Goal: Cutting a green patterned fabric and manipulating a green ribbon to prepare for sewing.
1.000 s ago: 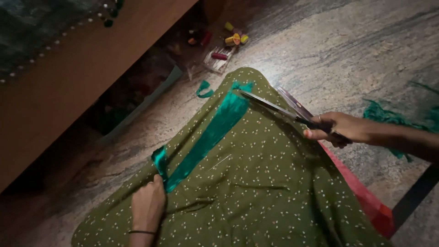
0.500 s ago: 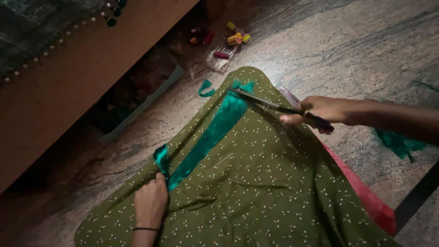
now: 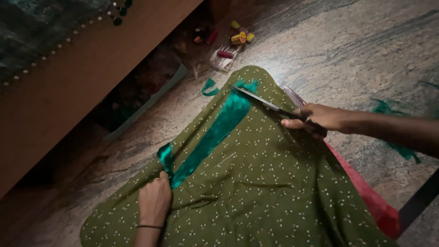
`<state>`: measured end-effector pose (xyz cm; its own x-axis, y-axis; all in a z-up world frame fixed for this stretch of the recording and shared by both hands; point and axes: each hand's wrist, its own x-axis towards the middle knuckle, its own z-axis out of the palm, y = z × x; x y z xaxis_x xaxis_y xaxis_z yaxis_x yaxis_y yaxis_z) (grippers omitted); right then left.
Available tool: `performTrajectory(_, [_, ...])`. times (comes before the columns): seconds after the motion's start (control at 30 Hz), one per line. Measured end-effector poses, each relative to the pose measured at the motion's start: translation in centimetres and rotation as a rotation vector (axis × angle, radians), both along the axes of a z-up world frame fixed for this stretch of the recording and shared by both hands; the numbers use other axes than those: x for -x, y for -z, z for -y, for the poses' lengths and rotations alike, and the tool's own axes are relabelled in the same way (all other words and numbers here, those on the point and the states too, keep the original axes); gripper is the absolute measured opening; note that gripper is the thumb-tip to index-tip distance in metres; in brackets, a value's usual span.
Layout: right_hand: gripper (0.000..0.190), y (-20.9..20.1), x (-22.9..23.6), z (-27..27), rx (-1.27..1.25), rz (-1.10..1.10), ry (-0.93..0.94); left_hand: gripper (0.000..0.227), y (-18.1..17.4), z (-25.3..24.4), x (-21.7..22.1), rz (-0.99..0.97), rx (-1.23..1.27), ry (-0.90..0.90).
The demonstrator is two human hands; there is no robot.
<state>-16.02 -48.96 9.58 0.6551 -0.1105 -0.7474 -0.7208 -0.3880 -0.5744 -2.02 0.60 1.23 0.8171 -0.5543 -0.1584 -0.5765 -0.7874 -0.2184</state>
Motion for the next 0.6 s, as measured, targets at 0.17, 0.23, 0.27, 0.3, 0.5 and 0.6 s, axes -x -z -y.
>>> performTrajectory(0.17, [0.064, 0.3, -0.3, 1.2, 0.099, -0.054, -0.071, 0.016, 0.1, 0.2, -0.1, -0.013, 0.02, -0.016])
performTrajectory(0.23, [0.062, -0.4, 0.5, 0.9, 0.015, -0.004, -0.036, 0.015, 0.7, -0.6, -0.5, -0.025, 0.032, -0.026])
performTrajectory(0.27, [0.061, -0.6, 0.9, 0.8, -0.068, 0.047, -0.003, 0.015, 1.1, -1.0, -0.8, -0.039, 0.043, -0.038])
performTrajectory(0.3, [0.061, -0.5, 1.8, 0.8, -0.064, 0.039, -0.003, 0.015, -0.3, -0.8, -1.0, -0.047, 0.046, -0.039])
performTrajectory(0.5, [0.053, 0.7, 6.6, -0.5, 0.026, 0.174, -0.388, 0.024, -2.6, -5.2, -3.9, -0.186, -0.044, -0.221])
performTrajectory(0.6, [0.056, -0.3, 6.6, -2.4, -0.107, 0.236, -0.617, 0.026, -2.7, -7.4, -3.9, -0.233, -0.085, -0.377])
